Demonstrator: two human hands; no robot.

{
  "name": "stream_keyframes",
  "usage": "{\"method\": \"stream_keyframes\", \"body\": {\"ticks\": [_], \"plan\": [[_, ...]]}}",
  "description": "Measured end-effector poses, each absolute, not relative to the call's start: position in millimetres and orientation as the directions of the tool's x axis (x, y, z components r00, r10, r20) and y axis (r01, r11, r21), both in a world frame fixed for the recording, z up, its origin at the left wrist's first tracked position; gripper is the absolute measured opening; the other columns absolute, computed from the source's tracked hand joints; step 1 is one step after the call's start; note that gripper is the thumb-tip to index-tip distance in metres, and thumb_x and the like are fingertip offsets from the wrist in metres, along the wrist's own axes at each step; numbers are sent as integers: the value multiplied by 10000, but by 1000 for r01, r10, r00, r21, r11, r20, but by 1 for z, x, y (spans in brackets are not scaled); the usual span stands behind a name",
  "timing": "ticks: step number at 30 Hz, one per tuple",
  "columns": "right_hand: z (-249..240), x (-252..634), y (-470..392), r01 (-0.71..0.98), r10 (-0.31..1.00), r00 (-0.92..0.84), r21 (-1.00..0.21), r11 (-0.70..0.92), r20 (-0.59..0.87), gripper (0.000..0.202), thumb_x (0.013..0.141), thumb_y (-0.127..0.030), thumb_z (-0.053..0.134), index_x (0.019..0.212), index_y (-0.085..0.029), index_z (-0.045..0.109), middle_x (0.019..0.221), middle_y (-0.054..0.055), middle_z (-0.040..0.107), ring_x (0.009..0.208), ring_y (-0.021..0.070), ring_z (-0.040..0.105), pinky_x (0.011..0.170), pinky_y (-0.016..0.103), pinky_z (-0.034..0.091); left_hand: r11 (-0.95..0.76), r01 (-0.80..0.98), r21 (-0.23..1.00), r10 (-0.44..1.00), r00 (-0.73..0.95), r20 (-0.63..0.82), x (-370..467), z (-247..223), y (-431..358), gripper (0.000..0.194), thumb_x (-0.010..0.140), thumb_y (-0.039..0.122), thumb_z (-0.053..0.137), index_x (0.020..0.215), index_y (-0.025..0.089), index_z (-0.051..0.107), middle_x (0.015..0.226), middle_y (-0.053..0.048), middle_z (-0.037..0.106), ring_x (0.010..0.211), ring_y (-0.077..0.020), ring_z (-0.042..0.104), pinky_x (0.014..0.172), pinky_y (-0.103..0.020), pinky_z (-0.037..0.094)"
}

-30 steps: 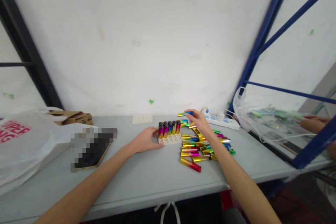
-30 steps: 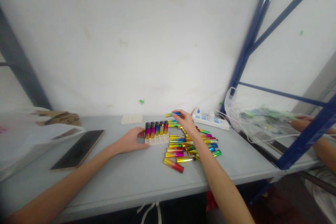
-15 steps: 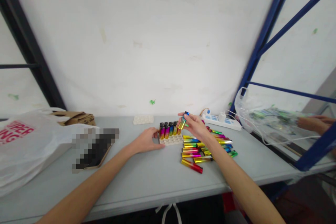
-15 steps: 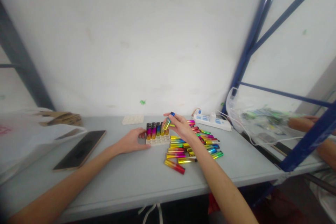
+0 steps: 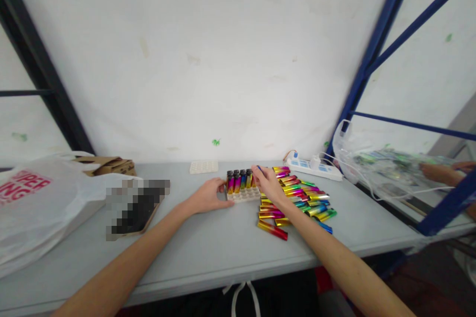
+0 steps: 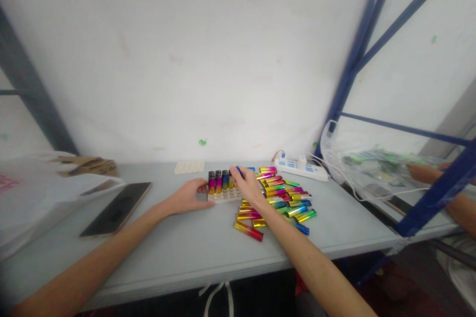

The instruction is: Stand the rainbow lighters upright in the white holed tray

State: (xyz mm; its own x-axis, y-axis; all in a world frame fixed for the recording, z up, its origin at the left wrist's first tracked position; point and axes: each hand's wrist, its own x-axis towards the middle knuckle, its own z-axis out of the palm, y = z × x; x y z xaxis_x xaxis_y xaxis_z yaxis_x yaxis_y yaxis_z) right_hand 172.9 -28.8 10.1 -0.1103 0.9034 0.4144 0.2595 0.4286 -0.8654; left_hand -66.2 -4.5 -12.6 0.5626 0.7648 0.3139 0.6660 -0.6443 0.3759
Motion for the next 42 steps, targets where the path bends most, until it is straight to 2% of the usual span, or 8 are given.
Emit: {"method": "stream_keyframes", "body": {"ticks": [5,13,18,22,24,28,36,42], "plan": [[9,167,-31,481,859,-44,-742,466,511,432,880,-517,446,578,-214,391,554,-36,355,552,119,354,539,271,243,-644,665,378,765,568,303,-67,-13,-4,525,710,601,708,956,139,658,880,-57,660,804,-232,607,720,-308,458],[5,169,-26,544,839,-75,-683,488,539,399,945,-492,417,662,-213,450,605,-25,479,610,147,454,590,274,299,-640,674,370,769,568,294,-66,-10,-7,519,703,611,699,930,146,654,871,-54,659,809,-230,604,718,-304,464],[14,180,-30,550,805,-229,-610,571,547,350,1021,-494,399,819,-228,508,668,-24,543,651,161,504,636,273,347,-634,671,384,773,559,300,-66,-9,-8,514,698,616,699,935,161,660,868,-50,658,808,-230,598,721,-306,466],[19,186,-31,598,712,-371,-433,674,596,382,1030,-485,408,767,-226,505,742,15,567,723,177,515,697,287,356,-636,666,391,772,561,300,-66,-9,-8,507,694,601,708,930,155,661,866,-52,658,800,-226,597,720,-304,465],[19,188,-29,639,702,-417,-364,678,577,391,1021,-497,438,750,-223,509,721,14,557,691,174,496,676,287,333,-632,671,388,775,558,298,-66,-9,-8,514,689,602,713,937,156,662,873,-56,661,801,-230,603,722,-306,465],[14,189,-24,711,765,-401,-356,607,504,407,1014,-508,465,735,-218,522,624,-2,549,594,162,483,610,281,282,-632,677,378,775,558,295,-66,-9,-8,525,690,612,714,943,155,662,886,-65,669,807,-242,617,723,-313,469],[7,186,-21,709,780,-488,-343,616,392,352,1019,-476,485,862,-189,614,805,87,711,743,202,651,664,272,379,-628,684,372,779,553,297,-66,-10,-7,518,686,619,718,933,167,661,881,-62,674,812,-244,617,724,-316,469],[4,179,-20,845,820,-430,-151,513,379,495,962,-611,490,783,-191,680,721,113,691,708,224,646,656,288,381,-638,664,389,769,563,301,-66,-11,-7,535,686,618,719,955,159,665,891,-69,674,823,-247,612,730,-320,474]]}}
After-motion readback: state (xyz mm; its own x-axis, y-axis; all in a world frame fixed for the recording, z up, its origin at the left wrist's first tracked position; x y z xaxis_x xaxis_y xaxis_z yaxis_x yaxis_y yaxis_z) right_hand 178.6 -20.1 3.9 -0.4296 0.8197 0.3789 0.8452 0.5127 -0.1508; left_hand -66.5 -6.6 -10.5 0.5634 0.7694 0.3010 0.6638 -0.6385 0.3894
